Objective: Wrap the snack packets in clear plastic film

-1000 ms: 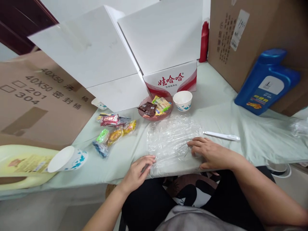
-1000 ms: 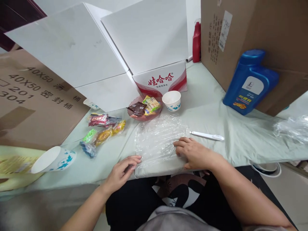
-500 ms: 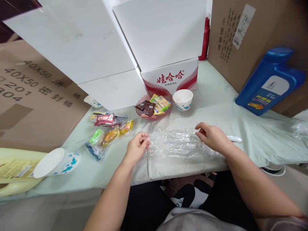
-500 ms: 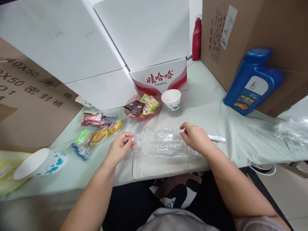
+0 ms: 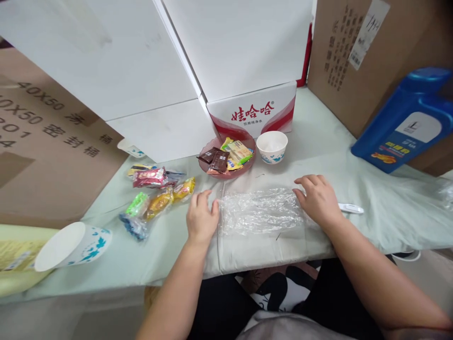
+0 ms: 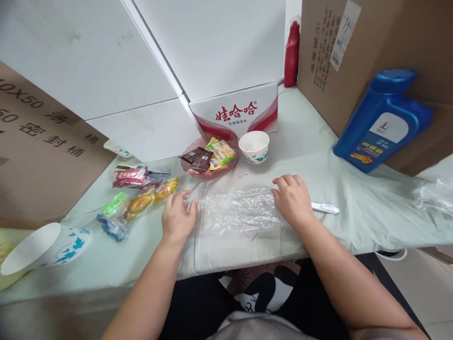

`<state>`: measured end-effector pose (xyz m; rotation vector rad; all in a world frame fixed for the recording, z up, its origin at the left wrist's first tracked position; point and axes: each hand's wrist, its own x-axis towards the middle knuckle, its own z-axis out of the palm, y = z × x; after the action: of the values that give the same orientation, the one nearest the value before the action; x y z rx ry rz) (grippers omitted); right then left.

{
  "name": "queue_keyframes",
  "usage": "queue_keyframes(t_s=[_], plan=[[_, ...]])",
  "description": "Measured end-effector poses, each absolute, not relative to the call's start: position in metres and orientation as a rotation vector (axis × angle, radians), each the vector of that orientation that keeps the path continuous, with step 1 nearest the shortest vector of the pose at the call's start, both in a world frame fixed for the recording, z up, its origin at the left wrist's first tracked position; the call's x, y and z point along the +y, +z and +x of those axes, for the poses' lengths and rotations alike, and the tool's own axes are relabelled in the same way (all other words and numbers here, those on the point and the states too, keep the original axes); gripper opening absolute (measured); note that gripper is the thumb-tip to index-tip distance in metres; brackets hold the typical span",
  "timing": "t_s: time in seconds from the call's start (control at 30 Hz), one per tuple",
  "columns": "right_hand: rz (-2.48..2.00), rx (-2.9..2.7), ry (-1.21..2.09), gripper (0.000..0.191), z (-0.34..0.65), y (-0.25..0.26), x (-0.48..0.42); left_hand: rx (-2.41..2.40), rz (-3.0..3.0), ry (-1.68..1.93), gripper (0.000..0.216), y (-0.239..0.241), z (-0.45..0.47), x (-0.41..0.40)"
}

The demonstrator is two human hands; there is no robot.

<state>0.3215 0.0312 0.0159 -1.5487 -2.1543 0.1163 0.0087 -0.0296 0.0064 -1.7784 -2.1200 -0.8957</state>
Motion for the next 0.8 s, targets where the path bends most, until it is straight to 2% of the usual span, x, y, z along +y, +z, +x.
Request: queue_keyframes(t_s=[0.1, 0.2, 0.27, 0.33, 0.43, 0.53, 0.63, 0.7, 0.8], plan=[[-1.303, -2.162, 0.306, 0.026, 0.318, 0.025, 0.019, -1.790, -2.025, -1.015, 0.019, 0.014, 0.019, -0.039], [-1.049, -2.414, 0.545, 0.027, 0.309, 0.025, 0.011, -1.558, -2.625, -0.694, 0.029, 0.012, 0.033, -0.042], [-1.073, -2.568, 0.505, 0.030, 0.305, 0.019, 0.012, -1.603, -2.784, -0.388, 0.051, 0.006, 0.037, -0.040], [-1.279, -2.590, 0.359, 0.037, 0.307, 0.014, 0.017, -1.730, -2.774, -0.197, 0.068, -0.001, 0.036, -0.037], [-1.449, -2.471, 0.216, 0.039, 0.315, 0.016, 0.020, -1.790, -2.738, -0.162, 0.076, -0.005, 0.030, -0.036], [-1.163, -2.499, 0.325, 0.038, 0.322, 0.031, 0.011, -1.722, -2.706, -0.383, 0.072, 0.002, 0.027, -0.039], [-0.825, -2.732, 0.573, 0.031, 0.324, 0.045, -0.002, -1.662, -2.814, -0.541, 0.049, 0.015, 0.025, -0.044], [-0.840, -2.864, 0.612, 0.023, 0.324, 0.048, -0.006, -1.684, -2.938, -0.475, 0.038, 0.023, 0.022, -0.047], [-0.967, -2.918, 0.524, 0.003, 0.325, 0.042, -0.004, -1.779, -2.991, -0.354, 0.034, 0.030, 0.012, -0.049]])
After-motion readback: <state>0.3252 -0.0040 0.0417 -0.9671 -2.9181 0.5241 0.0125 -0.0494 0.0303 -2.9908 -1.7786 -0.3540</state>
